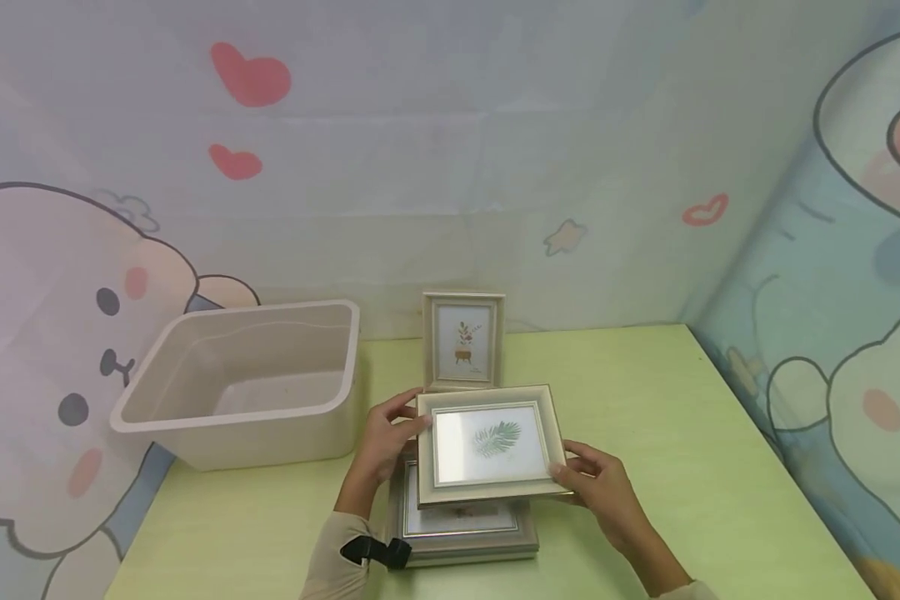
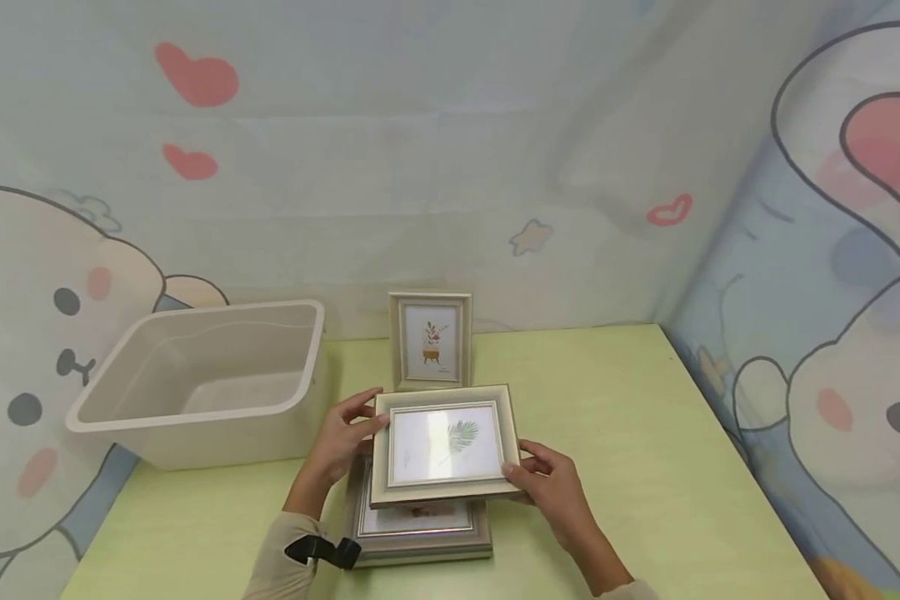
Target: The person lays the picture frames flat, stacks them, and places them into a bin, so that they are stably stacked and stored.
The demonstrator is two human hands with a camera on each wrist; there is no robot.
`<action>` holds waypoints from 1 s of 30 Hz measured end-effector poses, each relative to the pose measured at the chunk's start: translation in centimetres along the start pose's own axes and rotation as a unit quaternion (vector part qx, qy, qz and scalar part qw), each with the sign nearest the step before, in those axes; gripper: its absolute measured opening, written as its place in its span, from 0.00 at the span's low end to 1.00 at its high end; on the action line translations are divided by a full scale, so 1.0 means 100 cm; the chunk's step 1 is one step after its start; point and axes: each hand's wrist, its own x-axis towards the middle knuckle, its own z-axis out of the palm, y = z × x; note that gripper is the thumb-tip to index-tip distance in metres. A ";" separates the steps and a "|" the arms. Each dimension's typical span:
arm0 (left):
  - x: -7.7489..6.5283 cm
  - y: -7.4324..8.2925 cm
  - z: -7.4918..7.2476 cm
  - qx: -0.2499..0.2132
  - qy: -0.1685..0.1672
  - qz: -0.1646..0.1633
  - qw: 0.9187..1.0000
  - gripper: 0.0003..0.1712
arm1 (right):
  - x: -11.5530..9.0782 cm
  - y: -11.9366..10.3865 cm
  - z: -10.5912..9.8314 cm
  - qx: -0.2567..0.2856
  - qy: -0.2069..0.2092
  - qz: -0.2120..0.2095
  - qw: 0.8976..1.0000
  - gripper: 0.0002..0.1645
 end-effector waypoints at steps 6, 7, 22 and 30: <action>-0.014 -0.005 -0.009 0.050 0.001 -0.018 0.999 0.31 | -0.008 0.007 0.007 -0.052 -0.001 0.009 0.999 0.36; -0.016 -0.006 -0.010 0.058 0.003 -0.020 0.998 0.31 | -0.010 0.008 0.007 -0.061 -0.006 0.008 0.998 0.36; -0.043 -0.007 -0.018 0.190 0.016 -0.027 0.981 0.31 | -0.022 0.018 0.016 -0.094 -0.068 0.005 0.993 0.36; -0.046 -0.007 -0.016 0.233 0.025 -0.006 0.972 0.31 | -0.028 0.017 0.022 -0.134 -0.045 -0.008 0.990 0.32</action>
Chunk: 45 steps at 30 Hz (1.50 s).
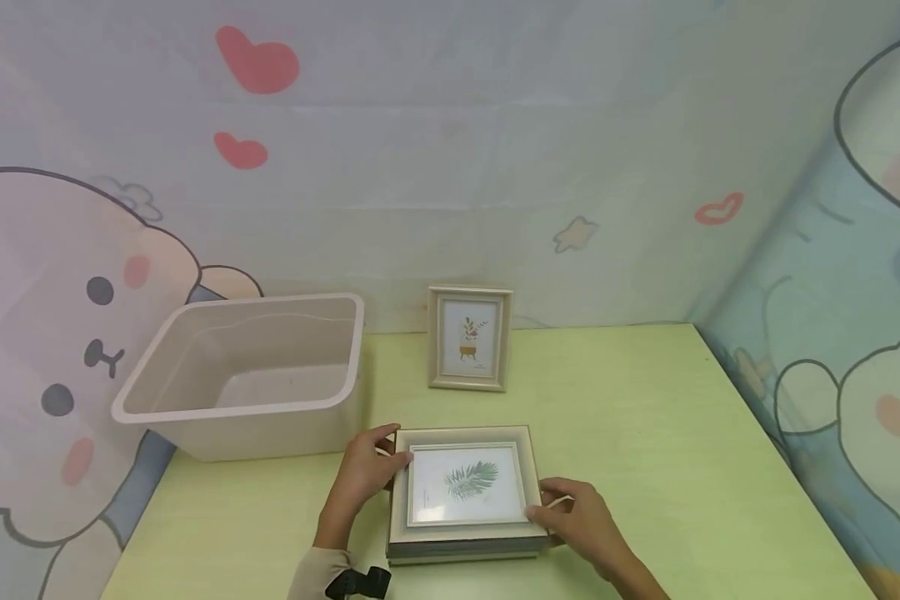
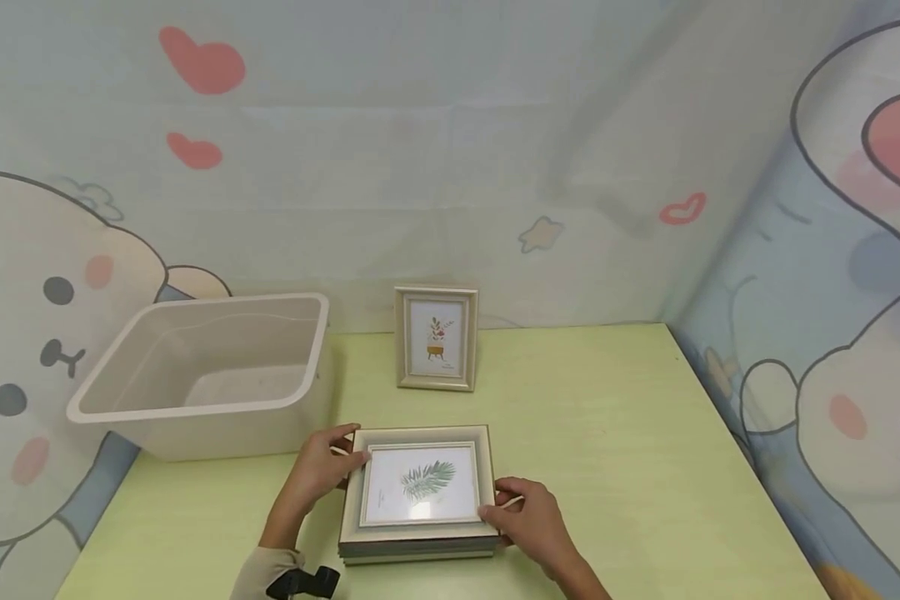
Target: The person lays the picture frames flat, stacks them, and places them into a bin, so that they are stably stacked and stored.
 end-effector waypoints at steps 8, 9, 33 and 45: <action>0.000 0.001 -0.004 0.044 0.016 0.010 0.999 0.30 | 0.000 -0.004 0.004 -0.016 -0.004 -0.007 1.000 0.30; 0.000 0.001 -0.004 0.044 0.016 0.011 0.999 0.30 | 0.000 -0.004 0.005 -0.019 -0.003 -0.007 1.000 0.29; 0.002 -0.005 -0.009 0.094 0.009 0.022 0.995 0.30 | 0.014 -0.001 -0.011 -0.029 -0.065 -0.013 0.997 0.34; 0.009 0.030 -0.016 0.094 0.022 0.053 0.994 0.35 | 0.068 -0.026 -0.041 -0.071 0.007 -0.043 0.997 0.28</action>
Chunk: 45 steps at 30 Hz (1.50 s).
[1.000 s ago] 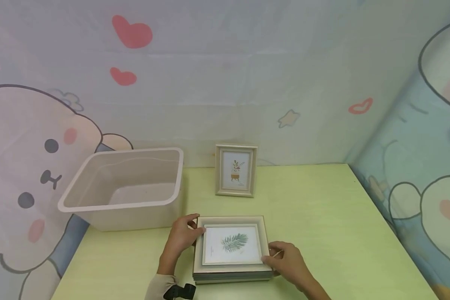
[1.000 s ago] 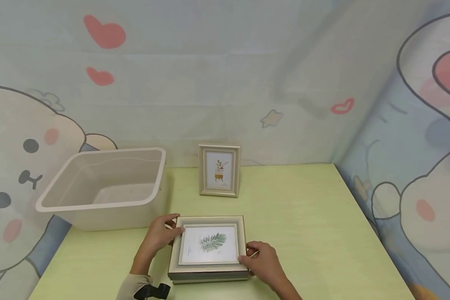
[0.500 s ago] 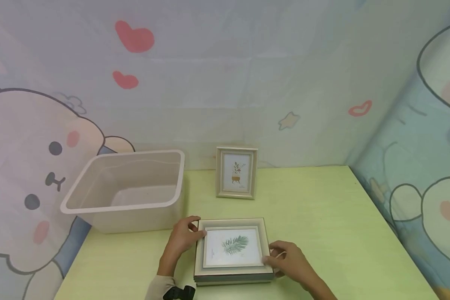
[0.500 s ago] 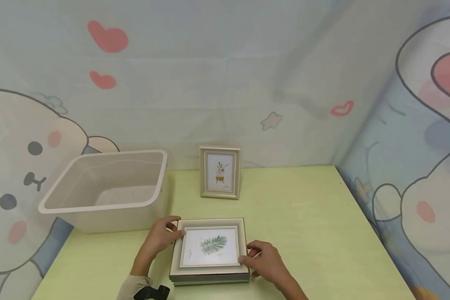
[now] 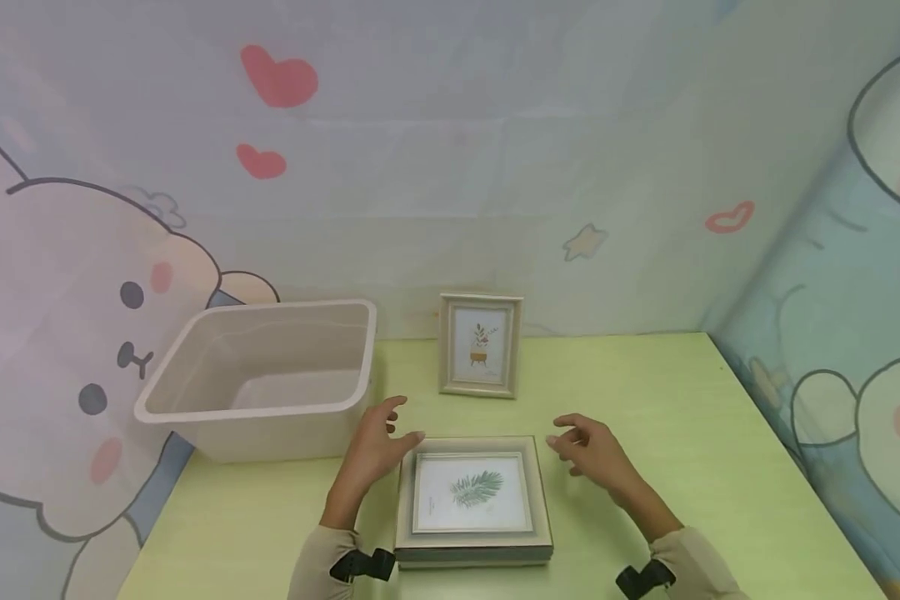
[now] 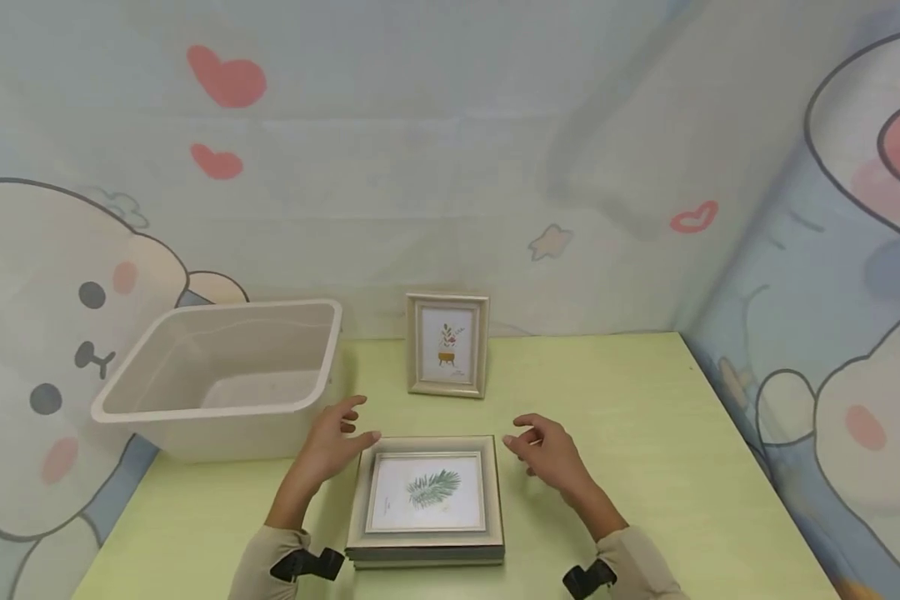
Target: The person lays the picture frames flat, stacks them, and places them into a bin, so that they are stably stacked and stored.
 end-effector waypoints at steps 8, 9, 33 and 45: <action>0.029 0.025 -0.007 -0.009 -0.061 0.003 0.998 0.32 | 0.043 -0.018 -0.018 -0.053 0.017 -0.048 0.997 0.31; 0.033 0.027 -0.008 -0.012 -0.069 0.003 0.998 0.33 | 0.048 -0.020 -0.020 -0.057 0.018 -0.052 0.997 0.31; 0.128 0.032 0.025 -0.229 -0.104 -0.081 0.964 0.38 | 0.139 -0.077 -0.030 -0.151 0.045 -0.108 0.982 0.35; 0.160 0.010 0.035 -0.191 0.035 -0.069 0.979 0.34 | 0.159 -0.109 -0.020 -0.246 0.030 -0.135 0.959 0.37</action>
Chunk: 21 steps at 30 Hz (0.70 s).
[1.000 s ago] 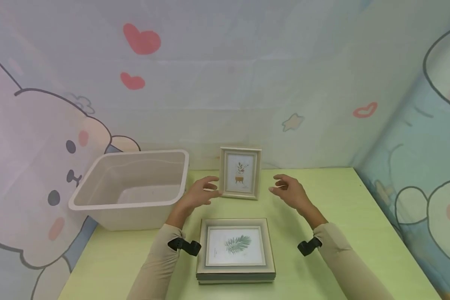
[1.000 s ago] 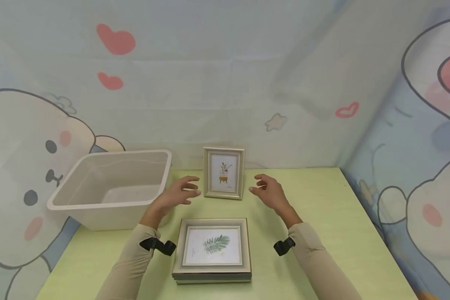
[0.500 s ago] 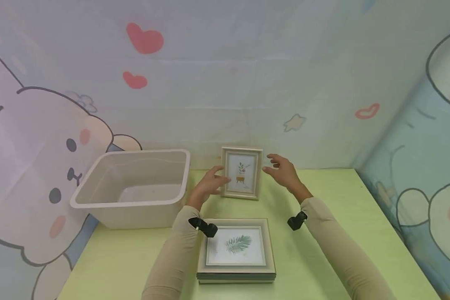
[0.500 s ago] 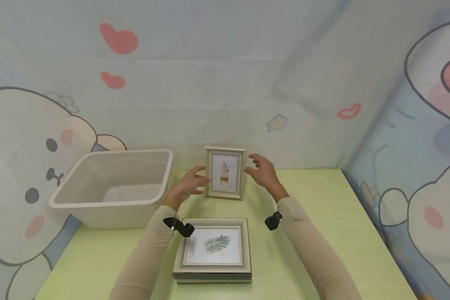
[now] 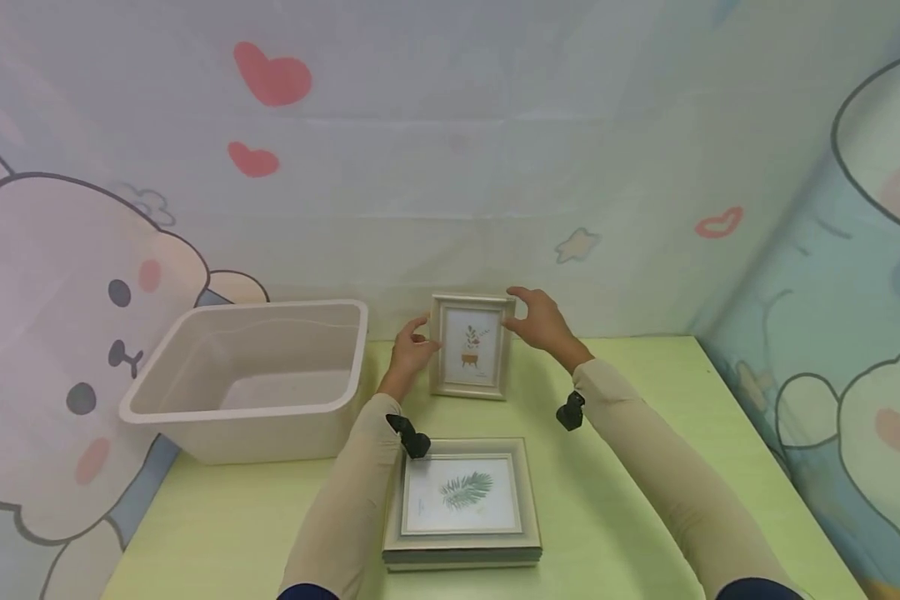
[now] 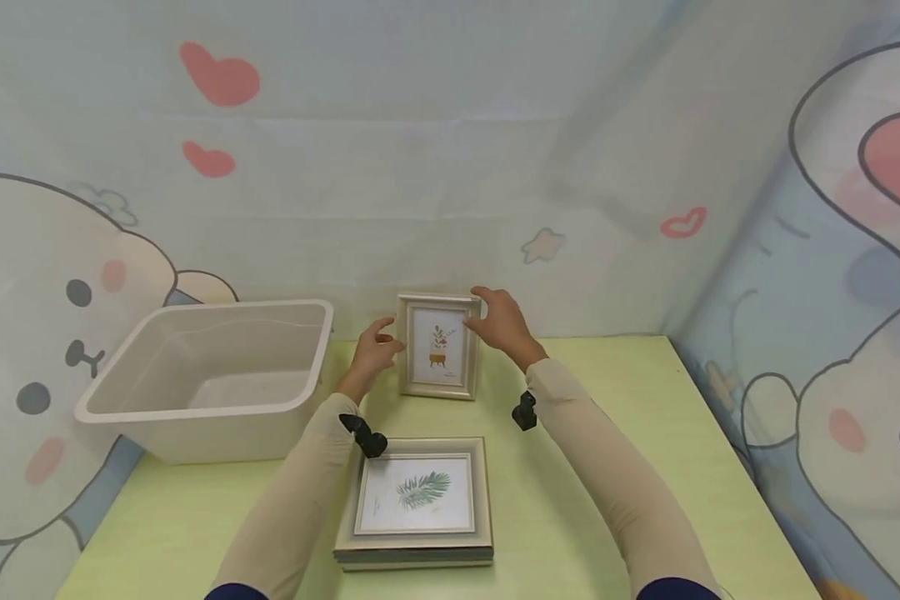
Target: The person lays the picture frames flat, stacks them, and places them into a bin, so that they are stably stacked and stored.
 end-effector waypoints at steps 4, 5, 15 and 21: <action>0.005 -0.006 -0.005 0.012 -0.033 -0.001 0.999 0.41 | 0.005 -0.005 -0.001 -0.009 -0.018 -0.003 1.000 0.37; 0.006 -0.009 -0.006 0.013 -0.048 -0.004 0.999 0.43 | 0.006 -0.006 -0.001 -0.013 -0.022 -0.004 1.000 0.37; 0.005 -0.025 -0.011 0.012 -0.147 0.012 0.989 0.48 | 0.019 -0.013 0.002 -0.033 -0.053 -0.043 0.997 0.34; 0.000 -0.027 -0.006 0.004 -0.141 0.004 0.990 0.47 | 0.017 -0.022 0.004 -0.049 -0.062 -0.048 0.996 0.29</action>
